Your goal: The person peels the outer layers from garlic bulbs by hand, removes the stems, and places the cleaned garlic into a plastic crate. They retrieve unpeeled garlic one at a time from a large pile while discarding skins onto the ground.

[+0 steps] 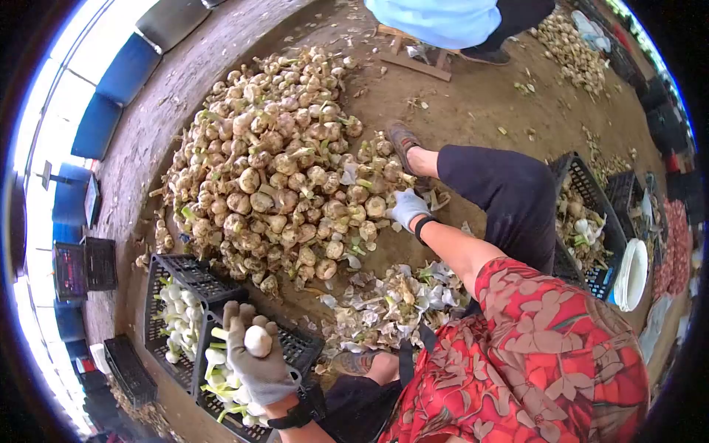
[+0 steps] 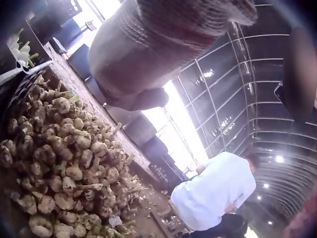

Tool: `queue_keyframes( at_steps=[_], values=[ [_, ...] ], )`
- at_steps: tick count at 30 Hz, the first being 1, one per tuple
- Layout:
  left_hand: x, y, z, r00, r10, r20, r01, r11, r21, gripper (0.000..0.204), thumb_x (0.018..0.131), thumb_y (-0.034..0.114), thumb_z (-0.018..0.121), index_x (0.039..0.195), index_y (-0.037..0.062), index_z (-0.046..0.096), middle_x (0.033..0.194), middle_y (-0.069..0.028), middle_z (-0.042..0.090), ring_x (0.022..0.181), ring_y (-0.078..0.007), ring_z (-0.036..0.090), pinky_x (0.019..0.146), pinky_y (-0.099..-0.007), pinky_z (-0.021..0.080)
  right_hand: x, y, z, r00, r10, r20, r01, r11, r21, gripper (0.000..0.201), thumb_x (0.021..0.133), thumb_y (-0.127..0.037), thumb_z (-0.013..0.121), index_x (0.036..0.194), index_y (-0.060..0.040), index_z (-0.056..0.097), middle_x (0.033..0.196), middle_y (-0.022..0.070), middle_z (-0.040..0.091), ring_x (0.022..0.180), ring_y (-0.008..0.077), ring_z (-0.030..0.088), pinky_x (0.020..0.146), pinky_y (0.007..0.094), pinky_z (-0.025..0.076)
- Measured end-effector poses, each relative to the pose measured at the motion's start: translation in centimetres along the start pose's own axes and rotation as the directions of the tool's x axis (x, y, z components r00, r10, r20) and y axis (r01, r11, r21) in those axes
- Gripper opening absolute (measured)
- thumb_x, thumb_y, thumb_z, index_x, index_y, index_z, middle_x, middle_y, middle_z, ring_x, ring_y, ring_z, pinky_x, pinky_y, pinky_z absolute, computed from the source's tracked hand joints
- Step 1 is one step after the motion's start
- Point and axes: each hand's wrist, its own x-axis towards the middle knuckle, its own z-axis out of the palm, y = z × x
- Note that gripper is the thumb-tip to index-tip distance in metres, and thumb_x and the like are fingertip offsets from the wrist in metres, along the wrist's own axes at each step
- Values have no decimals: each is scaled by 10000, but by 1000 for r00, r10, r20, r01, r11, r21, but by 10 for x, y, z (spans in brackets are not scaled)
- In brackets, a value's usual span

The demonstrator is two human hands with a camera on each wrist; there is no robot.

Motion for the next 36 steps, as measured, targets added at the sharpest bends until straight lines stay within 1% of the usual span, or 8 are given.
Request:
queue_keyframes(
  at_steps=[5, 8, 11, 16, 20, 28, 33, 36],
  values=[
    [-2, -20, 1, 987, -91, 131, 71, 987, 145, 326, 960, 135, 519, 1265, 24, 491, 1087, -122, 603, 789, -166, 626, 627, -291, 543, 23, -4, 3, 993, -74, 89, 39, 938, 344, 368, 829, -322, 675, 1069, -43, 670, 873, 135, 697, 854, 273, 672, 756, 409, 520],
    [-5, -34, 7, 970, -178, 165, 130, 955, 265, 490, 919, 94, 581, 1376, 34, 413, 1169, -153, 582, 747, -183, 642, 626, -280, 545, -33, -54, -61, 891, -259, 373, -158, 593, 789, 306, 830, -235, 707, 1018, 3, 675, 814, 63, 684, 719, 116, 633, 624, 306, 515],
    [-11, -51, 9, 919, -234, 318, 126, 937, 325, 699, 872, 88, 655, 1467, 42, 291, 1237, -134, 550, 936, -174, 623, 707, -265, 536, -93, -96, -99, 711, -624, 325, -98, 369, 924, 272, 838, -247, 699, 1015, -40, 691, 849, 26, 695, 685, 97, 620, 567, 254, 486],
    [-32, -61, 7, 910, 122, 397, -244, 931, 272, 708, 820, 99, 728, 1415, 29, 351, 1289, -97, 509, 1114, -172, 543, 931, -279, 455, -180, -142, -126, 656, -746, 119, 77, 223, 972, 351, 874, -385, 678, 1000, -57, 675, 827, 21, 662, 699, 81, 613, 551, 214, 488],
    [-53, -53, 1, 742, 518, 425, -669, 534, 517, 733, 721, -24, 717, 1374, -10, 384, 1325, -110, 477, 1222, -217, 459, 1068, -328, 338, -213, -151, -119, 681, -717, 152, 23, 228, 973, 350, 878, -372, 681, 995, -43, 667, 848, 30, 662, 724, 94, 617, 573, 224, 499],
    [-62, -46, -18, 726, 624, 289, -680, 589, 436, 755, 689, -2, 749, 1361, -8, 405, 1312, -115, 486, 1225, -233, 459, 1074, -342, 333, -231, -165, -129, 530, -810, 250, -280, 111, 953, 236, 897, -211, 676, 1008, -2, 677, 910, 8, 680, 834, 78, 569, 735, 256, 479],
    [-62, -46, -23, 725, 627, 285, -688, 650, 322, 735, 801, 282, 771, 1366, -11, 403, 1262, -94, 518, 1116, -188, 519, 965, -315, 431, -222, -168, -135, 492, -869, 54, 388, 275, 880, 224, 891, -153, 653, 1047, 7, 671, 936, 14, 677, 866, 80, 586, 729, 275, 491],
    [-62, -37, -22, 896, 329, 298, -379, 917, 127, 722, 875, 568, 596, 1323, 19, 456, 1121, -95, 603, 890, -181, 598, 738, -310, 499, -220, -168, -137, 465, -883, -68, 655, 292, 697, 207, 877, -120, 644, 1040, 3, 673, 901, 10, 678, 842, 72, 581, 719, 269, 488]
  ],
)
